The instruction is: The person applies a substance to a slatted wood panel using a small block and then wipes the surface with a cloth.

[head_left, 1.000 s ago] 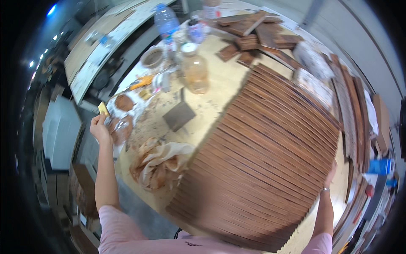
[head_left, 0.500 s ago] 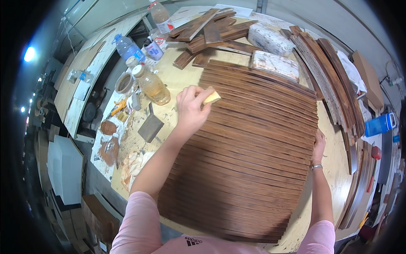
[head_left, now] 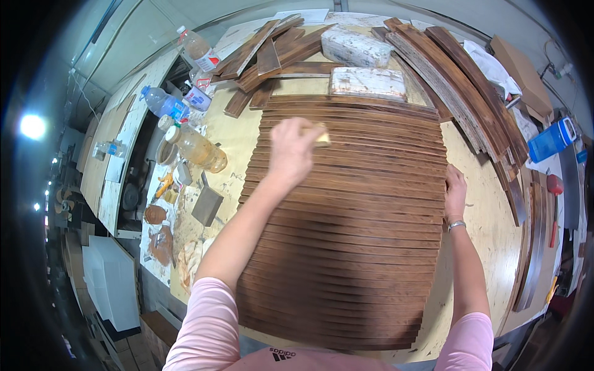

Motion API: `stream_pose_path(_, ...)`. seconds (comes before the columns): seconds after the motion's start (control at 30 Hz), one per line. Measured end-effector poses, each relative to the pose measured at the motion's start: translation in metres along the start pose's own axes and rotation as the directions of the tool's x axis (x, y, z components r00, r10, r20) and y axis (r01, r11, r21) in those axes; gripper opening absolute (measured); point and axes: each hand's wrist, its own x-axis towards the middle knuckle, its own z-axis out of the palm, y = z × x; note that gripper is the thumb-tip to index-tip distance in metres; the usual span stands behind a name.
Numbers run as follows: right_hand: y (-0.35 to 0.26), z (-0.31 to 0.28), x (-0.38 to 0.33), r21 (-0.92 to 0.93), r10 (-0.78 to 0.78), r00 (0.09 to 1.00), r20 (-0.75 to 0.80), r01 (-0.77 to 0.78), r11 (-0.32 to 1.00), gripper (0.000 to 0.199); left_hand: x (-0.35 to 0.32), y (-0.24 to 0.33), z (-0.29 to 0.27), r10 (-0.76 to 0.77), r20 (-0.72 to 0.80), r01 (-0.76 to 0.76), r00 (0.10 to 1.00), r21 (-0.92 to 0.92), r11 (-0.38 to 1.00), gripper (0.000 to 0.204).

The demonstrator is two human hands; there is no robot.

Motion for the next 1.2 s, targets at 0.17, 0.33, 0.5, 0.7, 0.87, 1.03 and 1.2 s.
stream_pose_path(0.17, -0.009, -0.004, 0.0, 0.012, 0.005, 1.0, -0.004, -0.005, 1.0, 0.044, 0.013, 0.026, 0.022, 0.14, 0.138, -0.13, 0.98, -0.084, 0.988, 0.034)
stream_pose_path(0.33, -0.011, -0.006, -0.001, -0.004, -0.03, 0.999, -0.028, 0.03, 1.0, 0.044, 0.019, 0.02, 0.019, 0.035, 0.023, -0.036, 0.999, 0.047, 0.998, 0.034)
stream_pose_path(0.5, -0.013, -0.005, 0.001, 0.003, -0.035, 0.999, -0.014, 0.036, 0.999, 0.043, 0.034, 0.071, 0.044, 0.206, 0.168, -0.197, 0.964, -0.066, 0.978, 0.029)
stream_pose_path(0.7, -0.009, -0.005, 0.0, -0.028, -0.047, 0.999, -0.025, 0.046, 0.999, 0.044, 0.032, 0.058, 0.034, 0.021, -0.017, -0.021, 1.0, 0.017, 1.0, 0.028)
stream_pose_path(0.87, -0.015, -0.007, 0.001, -0.024, -0.06, 0.998, -0.026, 0.059, 0.998, 0.046, 0.032, 0.073, 0.043, 0.122, 0.069, -0.126, 0.99, 0.049, 0.991, 0.029)
stream_pose_path(1.03, -0.015, -0.006, 0.001, -0.041, -0.041, 0.999, -0.016, 0.041, 0.998, 0.047, 0.034, 0.075, 0.048, 0.081, -0.02, -0.082, 0.997, -0.051, 0.995, 0.032)
stream_pose_path(1.2, -0.007, -0.003, 0.001, -0.021, -0.039, 0.999, -0.014, 0.039, 0.999, 0.047, 0.02, 0.063, 0.029, 0.055, 0.169, -0.066, 0.984, 0.061, 0.996, 0.04)
